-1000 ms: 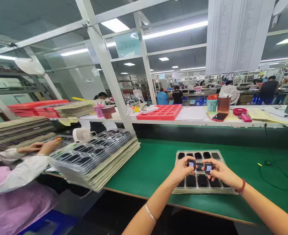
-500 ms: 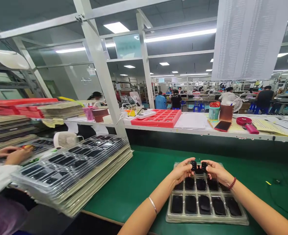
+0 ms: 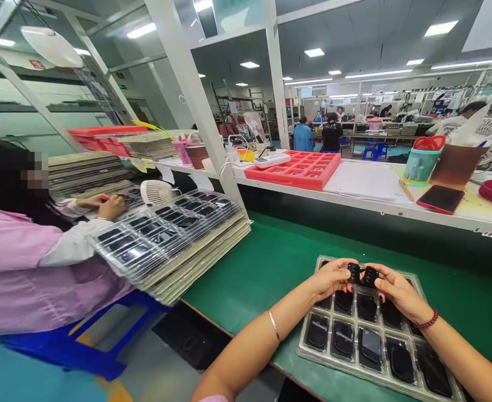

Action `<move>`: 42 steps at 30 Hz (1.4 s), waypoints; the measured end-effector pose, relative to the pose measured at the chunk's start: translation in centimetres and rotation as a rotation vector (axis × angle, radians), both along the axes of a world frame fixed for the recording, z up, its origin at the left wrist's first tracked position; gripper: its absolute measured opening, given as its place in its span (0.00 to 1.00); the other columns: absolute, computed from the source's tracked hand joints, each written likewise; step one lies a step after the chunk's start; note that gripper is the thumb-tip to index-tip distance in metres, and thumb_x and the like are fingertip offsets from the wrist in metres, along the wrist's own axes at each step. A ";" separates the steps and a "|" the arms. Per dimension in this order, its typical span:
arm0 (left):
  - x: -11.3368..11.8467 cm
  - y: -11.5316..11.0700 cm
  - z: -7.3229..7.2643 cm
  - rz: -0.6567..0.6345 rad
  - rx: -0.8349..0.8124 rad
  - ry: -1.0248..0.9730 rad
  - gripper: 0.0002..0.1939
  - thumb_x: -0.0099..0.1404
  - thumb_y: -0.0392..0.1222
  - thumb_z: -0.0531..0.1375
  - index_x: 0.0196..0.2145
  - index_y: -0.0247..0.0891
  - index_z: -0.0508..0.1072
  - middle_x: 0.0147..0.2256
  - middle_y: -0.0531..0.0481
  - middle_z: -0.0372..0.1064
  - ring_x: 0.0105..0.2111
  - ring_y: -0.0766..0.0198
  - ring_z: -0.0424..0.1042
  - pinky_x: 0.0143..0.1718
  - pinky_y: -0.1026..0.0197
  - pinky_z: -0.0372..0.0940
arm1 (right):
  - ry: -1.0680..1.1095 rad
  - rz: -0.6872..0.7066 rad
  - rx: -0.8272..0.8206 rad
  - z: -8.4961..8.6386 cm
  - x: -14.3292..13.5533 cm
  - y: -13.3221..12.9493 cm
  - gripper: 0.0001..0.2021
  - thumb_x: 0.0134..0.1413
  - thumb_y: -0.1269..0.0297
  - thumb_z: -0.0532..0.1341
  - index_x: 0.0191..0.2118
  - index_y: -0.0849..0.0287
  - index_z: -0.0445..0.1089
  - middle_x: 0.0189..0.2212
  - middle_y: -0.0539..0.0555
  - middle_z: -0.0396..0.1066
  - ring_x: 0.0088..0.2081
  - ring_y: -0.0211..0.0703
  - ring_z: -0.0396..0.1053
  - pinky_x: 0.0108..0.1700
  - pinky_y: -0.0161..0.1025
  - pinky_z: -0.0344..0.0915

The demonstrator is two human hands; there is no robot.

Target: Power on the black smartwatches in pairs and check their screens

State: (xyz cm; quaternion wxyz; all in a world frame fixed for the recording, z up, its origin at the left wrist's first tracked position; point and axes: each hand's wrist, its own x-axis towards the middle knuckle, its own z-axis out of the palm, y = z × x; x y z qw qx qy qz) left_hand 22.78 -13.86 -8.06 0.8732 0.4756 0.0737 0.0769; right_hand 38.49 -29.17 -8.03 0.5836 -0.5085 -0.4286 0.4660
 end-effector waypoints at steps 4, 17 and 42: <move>-0.3 -0.4 0.2 -0.018 0.012 0.004 0.27 0.50 0.42 0.67 0.47 0.36 0.66 0.35 0.45 0.71 0.21 0.70 0.69 0.25 0.65 0.62 | -0.035 0.010 0.012 0.4 -0.4 -0.1 0.20 0.52 0.59 0.63 0.51 0.55 0.64 0.39 0.53 0.66 0.24 0.31 0.59 0.24 0.29 0.62; -0.6 -0.9 0.6 0.008 0.089 0.010 0.26 0.50 0.45 0.67 0.46 0.37 0.66 0.34 0.49 0.68 0.21 0.71 0.68 0.25 0.66 0.62 | -0.049 -0.012 0.041 0.1 -0.8 -0.1 0.23 0.48 0.55 0.64 0.50 0.56 0.64 0.36 0.53 0.68 0.23 0.32 0.59 0.23 0.31 0.61; -1.1 -1.4 1.8 0.247 0.655 0.144 0.11 0.58 0.39 0.55 0.39 0.35 0.67 0.28 0.50 0.68 0.25 0.67 0.66 0.30 0.63 0.62 | -0.320 -0.082 -0.063 1.6 -0.1 -0.3 0.13 0.55 0.59 0.55 0.44 0.57 0.65 0.36 0.55 0.71 0.33 0.42 0.70 0.34 0.39 0.66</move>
